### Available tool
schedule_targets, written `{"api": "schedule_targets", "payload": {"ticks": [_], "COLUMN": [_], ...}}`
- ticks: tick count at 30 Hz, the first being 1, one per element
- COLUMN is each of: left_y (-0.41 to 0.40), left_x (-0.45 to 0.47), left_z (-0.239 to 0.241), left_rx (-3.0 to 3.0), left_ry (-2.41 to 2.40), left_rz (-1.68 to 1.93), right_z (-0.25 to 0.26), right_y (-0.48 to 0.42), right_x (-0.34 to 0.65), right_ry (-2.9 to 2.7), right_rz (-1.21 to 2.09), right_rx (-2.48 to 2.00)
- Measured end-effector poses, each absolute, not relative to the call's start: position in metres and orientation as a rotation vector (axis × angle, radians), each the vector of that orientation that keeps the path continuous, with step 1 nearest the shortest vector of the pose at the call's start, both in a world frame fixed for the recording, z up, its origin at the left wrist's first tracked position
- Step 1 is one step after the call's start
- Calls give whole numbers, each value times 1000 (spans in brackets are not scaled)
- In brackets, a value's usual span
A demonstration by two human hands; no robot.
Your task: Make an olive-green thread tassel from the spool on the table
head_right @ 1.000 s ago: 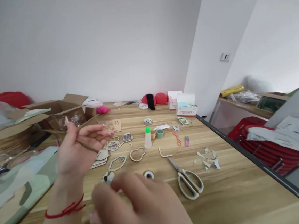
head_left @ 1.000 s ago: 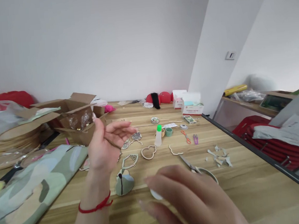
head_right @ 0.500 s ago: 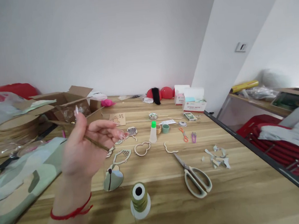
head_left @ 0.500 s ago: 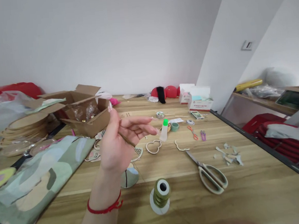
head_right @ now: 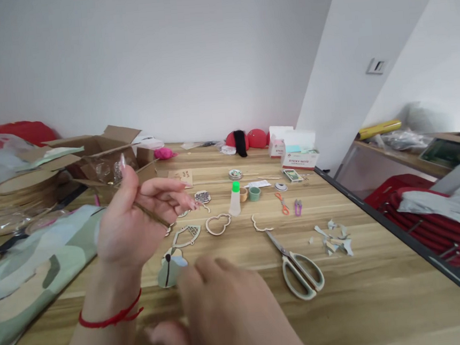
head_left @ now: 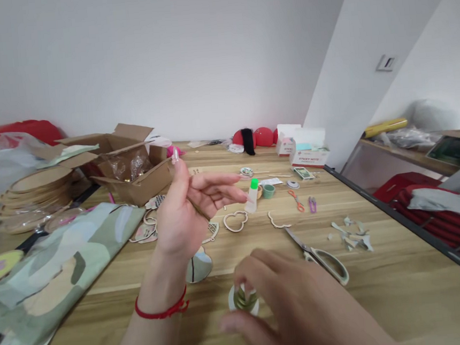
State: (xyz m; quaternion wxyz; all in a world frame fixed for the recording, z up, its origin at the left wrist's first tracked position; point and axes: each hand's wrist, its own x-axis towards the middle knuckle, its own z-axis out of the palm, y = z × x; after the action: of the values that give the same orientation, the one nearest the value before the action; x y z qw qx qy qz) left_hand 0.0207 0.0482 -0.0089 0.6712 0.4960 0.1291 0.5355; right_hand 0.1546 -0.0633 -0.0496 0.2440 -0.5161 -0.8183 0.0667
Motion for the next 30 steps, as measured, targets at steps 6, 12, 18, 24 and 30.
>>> {"api": "schedule_targets", "payload": {"ticks": [6,12,18,24,30], "left_y": [39,30,35,48,50], "left_x": [30,22,12,18,22], "left_z": [-10,0,2,-8,-24], "left_rx": [1067,804,827,1246,1616], "left_ry": [216,63,120,401,663], "left_rz": [1038,1026,1143,1256,1007], "right_z": [-37,-64,-53,-28,-17], "right_y": [-11,17,14,-3,-23], "right_x": [147,128,141,172,183], "right_ry": [-2141,-1826,-1876,-2020,-1899], "right_rz": [502,1034,1205,970,594], "right_rx": [-1394,-896,-950,-1017,-1070]}}
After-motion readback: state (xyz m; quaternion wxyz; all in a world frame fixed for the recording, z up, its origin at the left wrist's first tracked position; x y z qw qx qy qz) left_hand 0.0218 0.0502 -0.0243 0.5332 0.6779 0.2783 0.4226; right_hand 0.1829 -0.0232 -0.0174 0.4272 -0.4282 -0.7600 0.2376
